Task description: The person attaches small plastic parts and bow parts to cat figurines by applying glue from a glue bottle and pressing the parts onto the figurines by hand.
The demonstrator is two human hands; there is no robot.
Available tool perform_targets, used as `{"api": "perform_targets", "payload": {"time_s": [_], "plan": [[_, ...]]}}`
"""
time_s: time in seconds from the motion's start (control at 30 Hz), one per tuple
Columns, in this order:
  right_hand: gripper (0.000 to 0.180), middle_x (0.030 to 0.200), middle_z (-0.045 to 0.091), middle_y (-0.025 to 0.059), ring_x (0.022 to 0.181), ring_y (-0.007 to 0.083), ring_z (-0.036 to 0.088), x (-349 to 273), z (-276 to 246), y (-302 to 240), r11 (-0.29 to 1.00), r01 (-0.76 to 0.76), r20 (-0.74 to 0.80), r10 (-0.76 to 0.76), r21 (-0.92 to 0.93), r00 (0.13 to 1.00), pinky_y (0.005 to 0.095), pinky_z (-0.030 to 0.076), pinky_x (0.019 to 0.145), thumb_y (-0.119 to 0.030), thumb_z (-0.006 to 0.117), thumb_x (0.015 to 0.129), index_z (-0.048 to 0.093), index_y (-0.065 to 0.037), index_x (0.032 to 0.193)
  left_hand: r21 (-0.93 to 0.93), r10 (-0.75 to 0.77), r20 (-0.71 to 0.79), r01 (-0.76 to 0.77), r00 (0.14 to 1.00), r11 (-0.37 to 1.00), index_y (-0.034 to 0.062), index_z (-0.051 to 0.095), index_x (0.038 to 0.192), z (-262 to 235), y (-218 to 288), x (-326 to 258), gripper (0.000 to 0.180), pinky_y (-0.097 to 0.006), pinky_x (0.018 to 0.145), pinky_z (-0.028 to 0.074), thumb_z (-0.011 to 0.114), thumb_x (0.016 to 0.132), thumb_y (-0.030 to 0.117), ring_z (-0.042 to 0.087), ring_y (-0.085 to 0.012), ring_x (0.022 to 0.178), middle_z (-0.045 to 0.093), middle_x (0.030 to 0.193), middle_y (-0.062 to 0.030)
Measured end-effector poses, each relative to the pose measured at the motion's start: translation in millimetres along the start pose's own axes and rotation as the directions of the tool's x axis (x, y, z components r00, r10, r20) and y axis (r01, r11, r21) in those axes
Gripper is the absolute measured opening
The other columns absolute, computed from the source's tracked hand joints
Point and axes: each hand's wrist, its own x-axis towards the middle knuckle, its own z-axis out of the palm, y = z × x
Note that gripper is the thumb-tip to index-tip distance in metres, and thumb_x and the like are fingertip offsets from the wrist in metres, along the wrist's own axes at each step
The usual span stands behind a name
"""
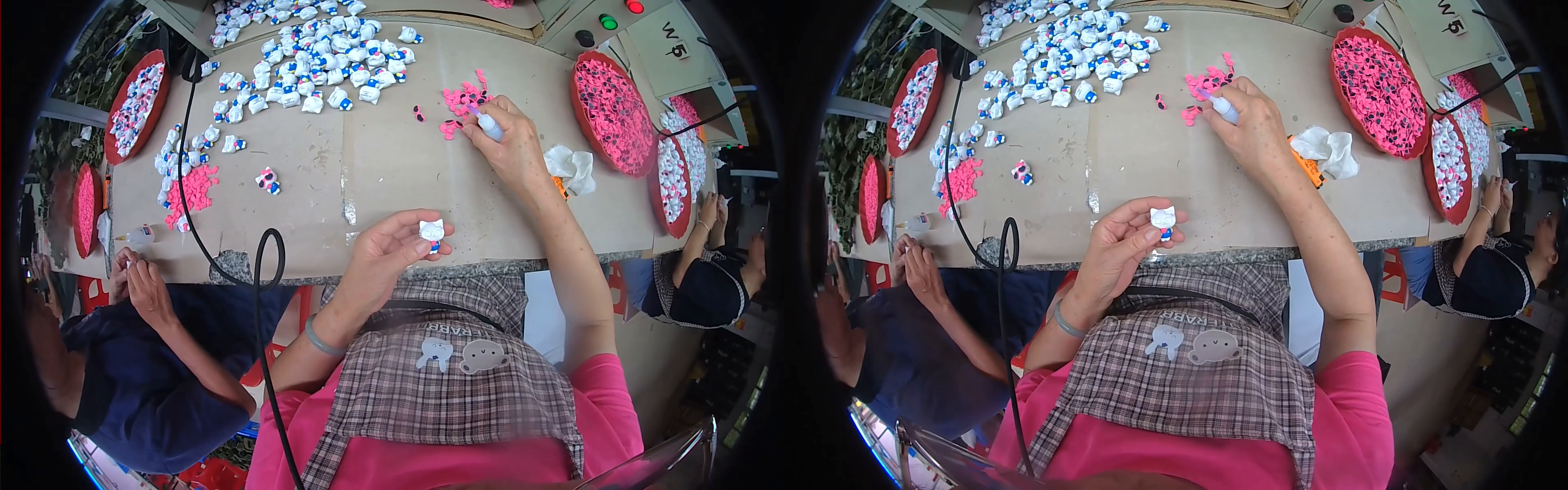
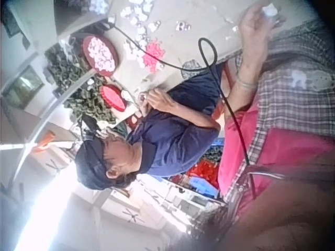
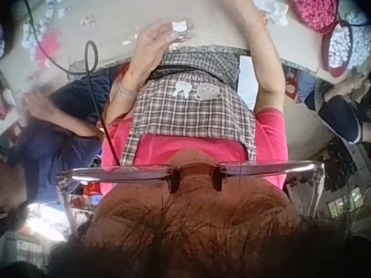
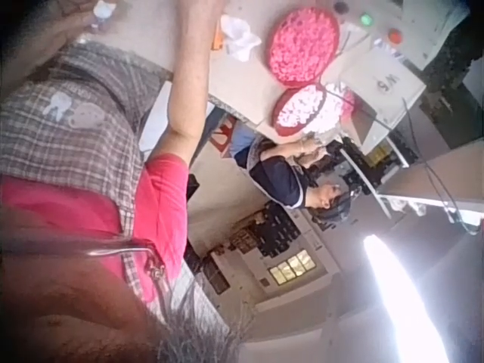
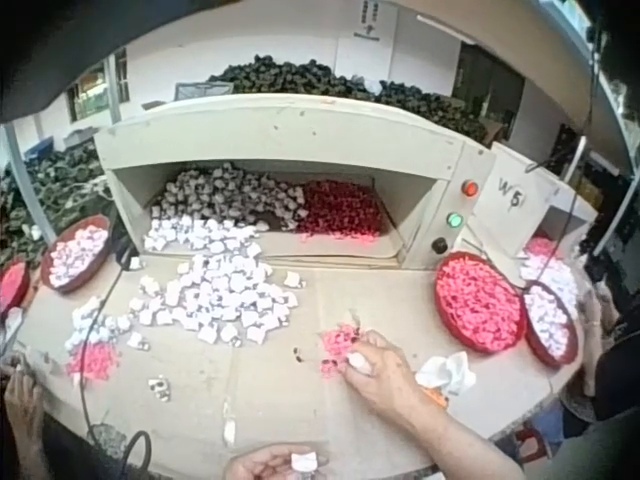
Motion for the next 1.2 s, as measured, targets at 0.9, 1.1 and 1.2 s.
{"api": "perform_targets", "payload": {"time_s": [0.9,1.1,1.2], "plan": [[0.008,0.084,0.065,0.0033,0.068,0.0072,0.056,-82,-17,-37,0.668,-0.318,0.317,0.128,0.673,0.94,0.0217,0.046,0.06,-0.002,0.067,0.083,0.066,0.001,0.091,0.051,0.083,-0.071,-0.08,0.994,0.995,-0.0021,0.053,0.126,1,-9,-1,0.036,-0.028,0.083,0.05,0.059,0.09,0.005,0.065,-0.0192,0.095,0.064,0.112,-0.0146],[0.008,0.082,0.063,0.0033,0.07,0.009,0.058,-105,-8,-39,0.477,-0.36,0.357,0.1,0.802,0.929,0.0234,0.048,0.062,-0.001,0.066,0.084,0.065,0.0,0.091,0.111,0.108,-0.068,-0.1,0.992,0.989,-0.0034,0.052,0.127,4,-12,-2,0.038,-0.029,0.085,0.051,0.059,0.09,0.005,0.065,-0.019,0.096,0.064,0.111,-0.0134],[0.008,0.083,0.063,0.0036,0.071,0.0098,0.059,-110,-5,-38,0.436,-0.355,0.35,0.094,0.827,0.932,0.0243,0.049,0.063,-0.001,0.066,0.084,0.064,0.0,0.092,0.126,0.122,-0.069,-0.112,0.99,0.986,-0.0043,0.052,0.127,6,-13,-3,0.038,-0.03,0.088,0.051,0.059,0.091,0.004,0.064,-0.0193,0.097,0.064,0.111,-0.0132]]}}
